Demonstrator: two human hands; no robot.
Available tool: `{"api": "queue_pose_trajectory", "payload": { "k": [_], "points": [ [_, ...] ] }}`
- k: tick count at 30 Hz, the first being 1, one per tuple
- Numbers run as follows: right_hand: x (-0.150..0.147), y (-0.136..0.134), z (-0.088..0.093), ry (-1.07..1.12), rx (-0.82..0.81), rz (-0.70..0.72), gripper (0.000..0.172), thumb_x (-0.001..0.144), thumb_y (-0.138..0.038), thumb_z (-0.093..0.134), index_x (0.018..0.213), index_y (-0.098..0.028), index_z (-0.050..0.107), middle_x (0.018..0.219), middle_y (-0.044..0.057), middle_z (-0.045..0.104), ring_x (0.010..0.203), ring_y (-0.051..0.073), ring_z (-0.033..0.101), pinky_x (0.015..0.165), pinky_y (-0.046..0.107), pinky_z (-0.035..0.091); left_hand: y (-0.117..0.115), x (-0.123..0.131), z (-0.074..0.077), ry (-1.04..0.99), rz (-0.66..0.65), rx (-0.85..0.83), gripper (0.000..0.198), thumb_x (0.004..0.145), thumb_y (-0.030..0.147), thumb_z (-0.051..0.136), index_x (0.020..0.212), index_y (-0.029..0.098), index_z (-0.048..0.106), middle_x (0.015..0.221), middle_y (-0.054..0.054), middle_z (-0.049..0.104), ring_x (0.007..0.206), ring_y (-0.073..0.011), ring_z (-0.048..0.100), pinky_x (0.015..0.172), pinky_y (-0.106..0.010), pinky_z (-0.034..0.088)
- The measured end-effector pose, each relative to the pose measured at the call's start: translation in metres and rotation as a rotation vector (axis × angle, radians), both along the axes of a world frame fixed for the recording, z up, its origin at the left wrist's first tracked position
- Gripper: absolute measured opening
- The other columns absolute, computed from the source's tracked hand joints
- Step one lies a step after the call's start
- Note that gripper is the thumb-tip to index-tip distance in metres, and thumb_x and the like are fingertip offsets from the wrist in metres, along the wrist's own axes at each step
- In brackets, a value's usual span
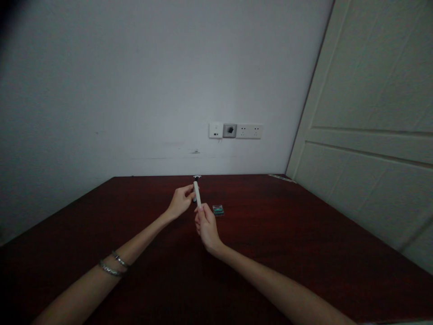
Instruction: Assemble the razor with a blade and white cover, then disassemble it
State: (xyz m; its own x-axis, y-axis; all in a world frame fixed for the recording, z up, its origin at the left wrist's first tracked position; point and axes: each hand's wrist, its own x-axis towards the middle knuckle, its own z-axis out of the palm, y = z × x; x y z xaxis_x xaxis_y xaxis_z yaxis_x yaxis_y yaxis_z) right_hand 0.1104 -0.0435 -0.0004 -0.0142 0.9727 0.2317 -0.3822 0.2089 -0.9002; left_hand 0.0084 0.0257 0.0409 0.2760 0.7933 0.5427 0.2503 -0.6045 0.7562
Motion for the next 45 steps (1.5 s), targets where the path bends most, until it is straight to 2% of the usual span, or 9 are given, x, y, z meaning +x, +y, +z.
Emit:
{"api": "queue_pose_trajectory", "payload": {
  "k": [6,9,12,18,24,29,36,39,45],
  "points": [
    [0.007,0.009,0.016,0.047,0.104,-0.084,0.035,0.075,-0.056,0.052,0.077,-0.022,0.041,0.049,-0.011,0.026,0.036,0.003,0.017,0.033,0.014,0.010,0.007,-0.002,-0.013,0.013,-0.033,-0.004,0.016,0.073,0.017,0.049,0.080,0.012,0.063,0.070,-0.002,0.064,0.062,-0.0127,0.059,0.059,-0.022,0.045],
    [0.011,0.008,0.009,0.028,0.074,-0.075,0.034,0.075,-0.055,0.052,0.076,-0.022,0.041,0.049,-0.011,0.026,0.036,0.003,0.017,0.033,0.014,0.010,0.009,-0.002,-0.019,0.015,-0.058,0.009,0.016,0.075,0.019,0.049,0.080,0.012,0.063,0.069,-0.002,0.063,0.062,-0.0131,0.059,0.059,-0.022,0.045],
    [0.013,0.002,0.001,0.011,0.018,-0.040,0.033,0.076,-0.053,0.052,0.076,-0.022,0.042,0.049,-0.011,0.028,0.037,0.003,0.018,0.033,0.014,0.010,0.010,-0.002,-0.019,-0.004,-0.060,-0.026,0.016,0.075,0.020,0.049,0.081,0.012,0.062,0.068,-0.002,0.062,0.060,-0.0131,0.059,0.057,-0.022,0.045],
    [0.010,0.002,0.011,0.037,0.071,-0.074,0.035,0.075,-0.056,0.053,0.076,-0.022,0.043,0.048,-0.011,0.027,0.036,0.003,0.017,0.033,0.014,0.010,0.006,-0.001,-0.017,0.023,-0.058,-0.006,0.016,0.075,0.019,0.049,0.079,0.011,0.063,0.070,-0.002,0.063,0.061,-0.0125,0.059,0.058,-0.021,0.045],
    [0.006,-0.009,-0.007,-0.019,-0.028,-0.009,0.034,0.076,-0.054,0.052,0.075,-0.021,0.042,0.049,-0.010,0.029,0.037,0.003,0.019,0.032,0.014,0.012,0.005,-0.002,-0.014,0.008,-0.049,-0.033,0.017,0.074,0.017,0.049,0.082,0.012,0.063,0.069,-0.001,0.063,0.059,-0.0118,0.058,0.057,-0.020,0.045],
    [0.012,-0.005,0.008,0.025,0.048,-0.054,0.035,0.075,-0.055,0.053,0.076,-0.021,0.042,0.049,-0.011,0.026,0.037,0.003,0.016,0.032,0.014,0.010,0.006,0.000,-0.019,0.046,-0.068,-0.001,0.014,0.075,0.018,0.050,0.076,0.011,0.062,0.068,-0.001,0.062,0.062,-0.0119,0.058,0.060,-0.021,0.044],
    [0.010,-0.011,-0.017,-0.061,-0.018,0.028,0.032,0.078,-0.053,0.050,0.078,-0.022,0.043,0.050,-0.010,0.027,0.038,0.004,0.018,0.032,0.015,0.011,0.008,-0.001,-0.017,0.042,-0.056,0.020,0.016,0.074,0.012,0.047,0.078,0.012,0.063,0.068,0.000,0.062,0.058,-0.0098,0.055,0.056,-0.018,0.043],
    [0.022,-0.008,0.004,-0.139,0.122,0.034,0.030,0.081,-0.051,0.047,0.081,-0.021,0.046,0.050,-0.010,0.028,0.038,0.005,0.019,0.034,0.017,0.014,0.011,-0.002,-0.016,0.041,-0.069,-0.030,0.012,0.073,0.011,0.049,0.074,0.011,0.062,0.067,-0.001,0.062,0.059,-0.0100,0.057,0.057,-0.019,0.045],
    [0.077,0.021,0.086,-0.641,0.503,-0.140,0.031,0.085,-0.047,0.044,0.075,-0.019,0.050,0.053,-0.005,0.041,0.046,0.008,0.035,0.045,0.020,0.028,0.017,-0.006,-0.016,0.002,-0.079,-0.455,0.006,0.073,0.010,0.055,0.078,0.010,0.058,0.061,-0.001,0.060,0.048,-0.0101,0.058,0.048,-0.021,0.048]
  ]
}}
